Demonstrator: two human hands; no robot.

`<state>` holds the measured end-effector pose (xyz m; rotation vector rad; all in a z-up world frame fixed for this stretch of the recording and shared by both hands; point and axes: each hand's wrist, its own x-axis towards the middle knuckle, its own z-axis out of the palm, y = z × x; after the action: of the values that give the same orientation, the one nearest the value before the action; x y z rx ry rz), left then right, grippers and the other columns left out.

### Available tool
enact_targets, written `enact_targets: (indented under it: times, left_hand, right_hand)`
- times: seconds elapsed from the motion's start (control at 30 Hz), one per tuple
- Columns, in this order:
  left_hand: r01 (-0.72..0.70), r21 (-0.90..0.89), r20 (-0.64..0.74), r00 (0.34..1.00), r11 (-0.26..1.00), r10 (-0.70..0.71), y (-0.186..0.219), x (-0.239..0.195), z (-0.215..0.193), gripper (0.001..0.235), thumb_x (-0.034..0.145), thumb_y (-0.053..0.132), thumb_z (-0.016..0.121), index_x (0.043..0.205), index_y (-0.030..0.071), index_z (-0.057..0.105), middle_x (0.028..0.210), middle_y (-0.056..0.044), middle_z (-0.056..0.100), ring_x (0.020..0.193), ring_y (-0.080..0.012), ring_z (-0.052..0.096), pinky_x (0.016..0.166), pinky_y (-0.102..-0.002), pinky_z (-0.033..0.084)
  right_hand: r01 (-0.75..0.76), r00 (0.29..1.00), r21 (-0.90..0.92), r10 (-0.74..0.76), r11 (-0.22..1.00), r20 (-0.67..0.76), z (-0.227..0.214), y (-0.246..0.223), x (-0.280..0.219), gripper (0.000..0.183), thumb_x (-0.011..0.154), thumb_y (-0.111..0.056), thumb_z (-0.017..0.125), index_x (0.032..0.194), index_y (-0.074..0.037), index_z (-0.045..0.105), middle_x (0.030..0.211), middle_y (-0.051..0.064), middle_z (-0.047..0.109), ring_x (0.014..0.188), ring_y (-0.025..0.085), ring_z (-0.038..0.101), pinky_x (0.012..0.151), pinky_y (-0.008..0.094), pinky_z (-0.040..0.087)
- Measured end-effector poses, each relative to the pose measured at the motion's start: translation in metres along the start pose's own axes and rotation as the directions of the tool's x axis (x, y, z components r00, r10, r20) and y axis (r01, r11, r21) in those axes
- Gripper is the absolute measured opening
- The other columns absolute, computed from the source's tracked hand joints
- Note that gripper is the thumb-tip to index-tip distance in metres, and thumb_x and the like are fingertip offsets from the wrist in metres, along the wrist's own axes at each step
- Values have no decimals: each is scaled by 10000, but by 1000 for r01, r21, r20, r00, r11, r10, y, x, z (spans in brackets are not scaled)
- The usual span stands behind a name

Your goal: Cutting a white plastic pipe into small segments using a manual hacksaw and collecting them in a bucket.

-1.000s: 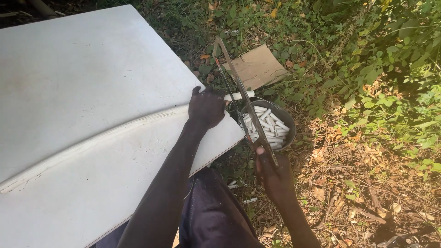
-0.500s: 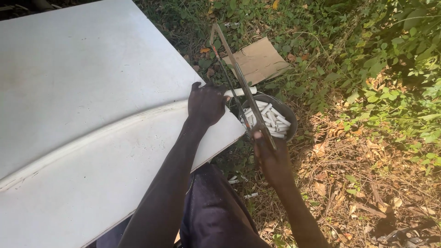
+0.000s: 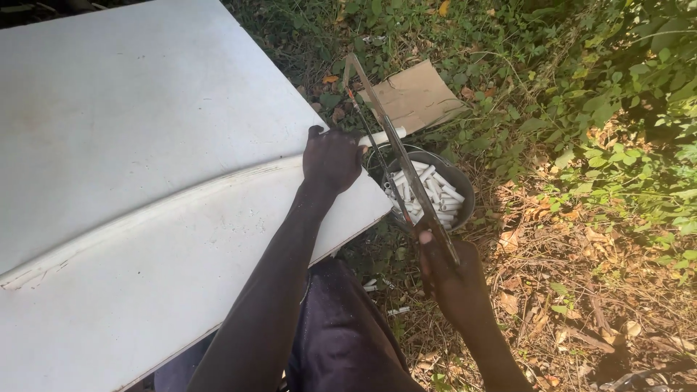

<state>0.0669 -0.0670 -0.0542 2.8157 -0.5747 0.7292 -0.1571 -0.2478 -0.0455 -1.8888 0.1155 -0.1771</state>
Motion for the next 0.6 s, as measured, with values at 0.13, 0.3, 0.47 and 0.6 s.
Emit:
enact_targets:
  times: [0.13, 0.3, 0.47, 0.6]
  left_hand:
    - [-30, 33, 32, 999, 999, 29, 1, -1, -3, 236, 987, 358, 523, 1036, 190, 680, 880, -68, 733, 894, -266, 679, 892, -472, 400]
    - [-36, 58, 6, 999, 998, 35, 2, -3, 0, 253, 976, 379, 524, 1040, 213, 705, 841, -69, 734, 875, -272, 685, 908, -491, 410]
    - [-68, 15, -22, 997, 998, 68, 2, -6, 2, 213, 971, 365, 567, 1027, 215, 708, 848, -68, 725, 876, -265, 677, 875, -475, 413]
    - [5, 22, 161, 987, 1000, -8, 12, -10, -36, 279, 985, 323, 544, 1196, 210, 688, 881, -11, 724, 953, -160, 712, 1112, -441, 371]
  right_hand:
    - [50, 998, 2, -50, 999, 24, -7, 7, -5, 534, 927, -500, 535, 542, -132, 505, 433, -20, 435, 339, 122, 397, 365, 299, 392]
    - [-115, 993, 29, 115, 993, -8, -21, 8, -32, 517, 870, -515, 596, 620, -62, 590, 464, 27, 517, 345, 140, 449, 334, 295, 399]
    - [-54, 998, 44, 54, 998, -10, -3, 0, -6, 516, 861, -576, 573, 639, -110, 571, 468, -27, 438, 361, 90, 349, 356, 277, 330]
    - [139, 986, 67, -145, 988, 84, 22, -33, 42, 450, 1028, -274, 412, 647, -90, 564, 432, -8, 417, 325, 77, 373, 348, 226, 318]
